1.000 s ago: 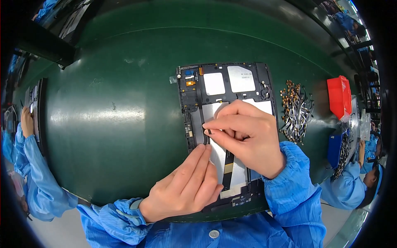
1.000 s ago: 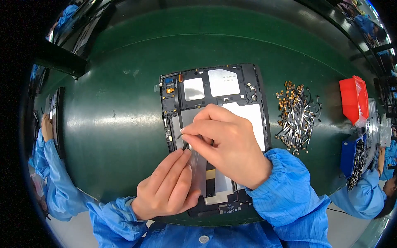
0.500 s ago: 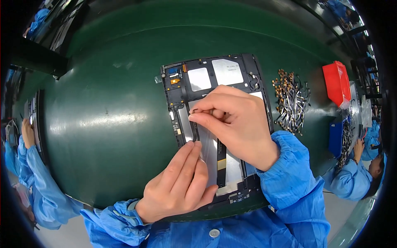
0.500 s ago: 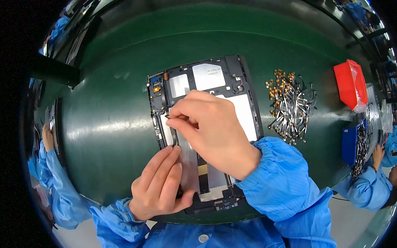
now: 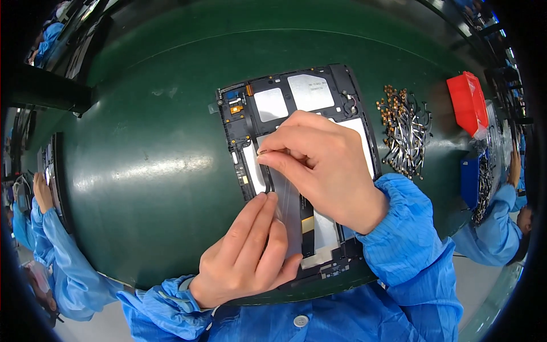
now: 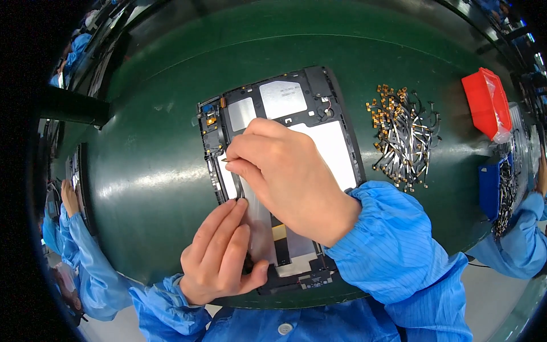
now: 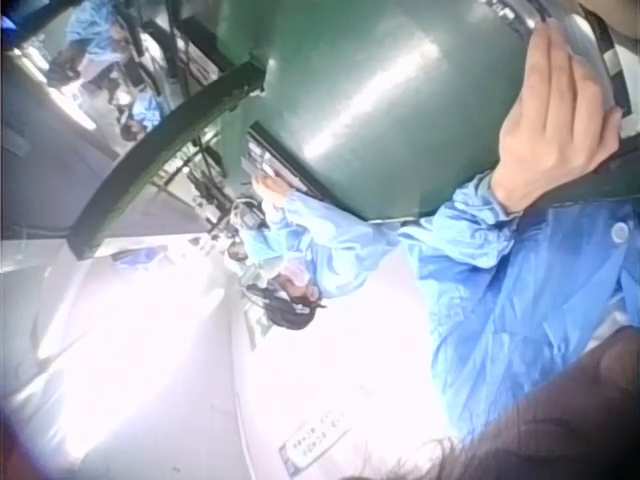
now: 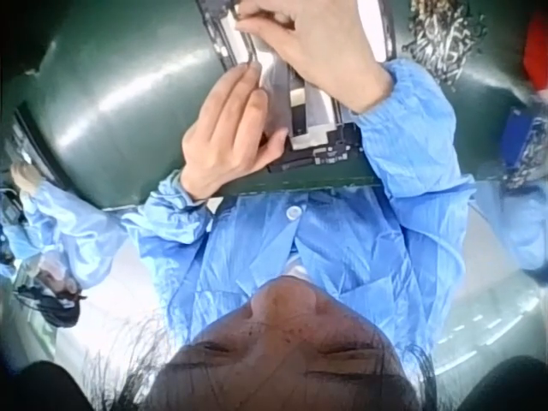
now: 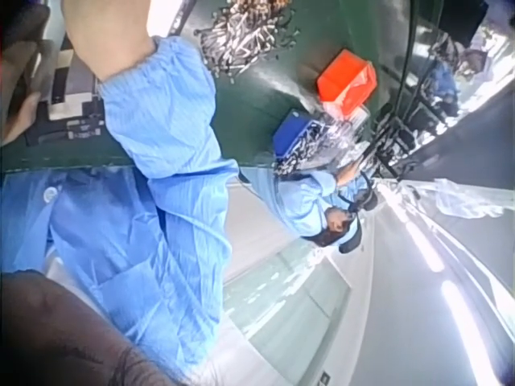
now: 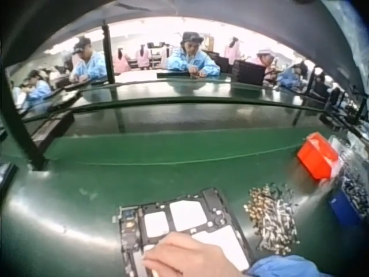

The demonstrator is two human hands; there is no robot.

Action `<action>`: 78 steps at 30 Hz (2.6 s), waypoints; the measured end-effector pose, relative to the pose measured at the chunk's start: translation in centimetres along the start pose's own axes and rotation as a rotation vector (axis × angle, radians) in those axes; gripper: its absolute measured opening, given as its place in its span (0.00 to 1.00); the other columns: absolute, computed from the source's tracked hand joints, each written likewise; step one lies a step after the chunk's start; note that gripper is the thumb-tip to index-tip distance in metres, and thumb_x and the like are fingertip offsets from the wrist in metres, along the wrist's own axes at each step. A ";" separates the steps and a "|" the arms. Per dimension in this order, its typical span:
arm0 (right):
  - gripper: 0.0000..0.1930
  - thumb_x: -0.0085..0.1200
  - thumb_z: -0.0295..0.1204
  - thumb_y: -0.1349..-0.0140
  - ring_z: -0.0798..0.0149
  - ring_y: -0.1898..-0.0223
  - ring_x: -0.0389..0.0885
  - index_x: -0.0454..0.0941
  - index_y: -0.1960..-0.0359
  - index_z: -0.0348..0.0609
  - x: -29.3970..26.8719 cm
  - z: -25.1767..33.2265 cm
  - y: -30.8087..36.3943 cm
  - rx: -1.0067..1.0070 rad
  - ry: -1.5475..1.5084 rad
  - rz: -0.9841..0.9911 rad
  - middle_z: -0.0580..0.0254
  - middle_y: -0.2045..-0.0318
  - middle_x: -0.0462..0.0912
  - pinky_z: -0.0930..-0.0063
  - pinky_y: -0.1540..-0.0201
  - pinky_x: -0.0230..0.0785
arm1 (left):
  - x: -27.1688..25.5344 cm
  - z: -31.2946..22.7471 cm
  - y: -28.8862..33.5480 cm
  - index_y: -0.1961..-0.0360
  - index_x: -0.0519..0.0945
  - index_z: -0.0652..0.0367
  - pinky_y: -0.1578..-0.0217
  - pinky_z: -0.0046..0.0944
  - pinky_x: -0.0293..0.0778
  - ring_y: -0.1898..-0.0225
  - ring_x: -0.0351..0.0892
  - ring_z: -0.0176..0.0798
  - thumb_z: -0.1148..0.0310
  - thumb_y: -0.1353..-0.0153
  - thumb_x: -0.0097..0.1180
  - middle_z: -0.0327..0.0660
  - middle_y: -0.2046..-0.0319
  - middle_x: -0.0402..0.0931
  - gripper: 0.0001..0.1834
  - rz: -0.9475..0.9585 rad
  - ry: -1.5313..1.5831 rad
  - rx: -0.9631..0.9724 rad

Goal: The person assembles internal ribbon cables and components into a tablet housing by hand, taking them from a component tray and connecting them inside the tablet.

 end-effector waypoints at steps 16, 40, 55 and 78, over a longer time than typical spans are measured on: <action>0.04 0.63 0.21 0.47 0.70 0.78 0.75 0.82 0.69 0.37 0.1 0.2 0.1 -0.033 0.031 -0.023 0.62 0.73 0.79 0.78 0.75 0.68 | -0.2 -0.1 0.2 0.67 0.77 0.63 0.51 0.35 0.76 0.49 0.79 0.48 0.55 0.45 0.55 0.54 0.56 0.80 0.19 0.051 -0.004 0.012; 0.14 0.64 0.23 0.48 0.62 0.66 0.76 0.81 0.58 0.38 -0.9 1.1 -0.7 -0.205 0.206 0.033 0.60 0.62 0.77 0.71 0.65 0.73 | 0.0 -0.3 0.4 0.67 0.78 0.61 0.51 0.33 0.76 0.48 0.78 0.46 0.55 0.42 0.53 0.53 0.54 0.79 0.18 0.018 -0.057 0.009; 0.06 0.66 0.23 0.53 0.64 0.67 0.75 0.85 0.72 0.42 -0.3 -0.2 -1.7 -0.067 0.122 0.070 0.65 0.66 0.80 0.73 0.66 0.69 | 0.0 0.4 0.1 0.68 0.76 0.66 0.56 0.37 0.80 0.56 0.83 0.51 0.56 0.44 0.52 0.55 0.60 0.81 0.19 0.034 0.039 0.028; 0.20 0.55 0.22 0.54 0.57 0.59 0.77 0.80 0.55 0.34 0.8 2.7 0.2 -0.291 0.591 0.204 0.58 0.61 0.76 0.67 0.61 0.71 | -0.1 0.1 0.6 0.66 0.78 0.61 0.51 0.34 0.76 0.48 0.78 0.46 0.55 0.37 0.48 0.51 0.58 0.81 0.18 0.048 -0.065 0.016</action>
Point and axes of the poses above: each hand's wrist, its own y-axis away from the middle knuckle, its own x-axis out of the palm, z = x × y, the point moved 5 cm from there along -y, towards the middle knuckle
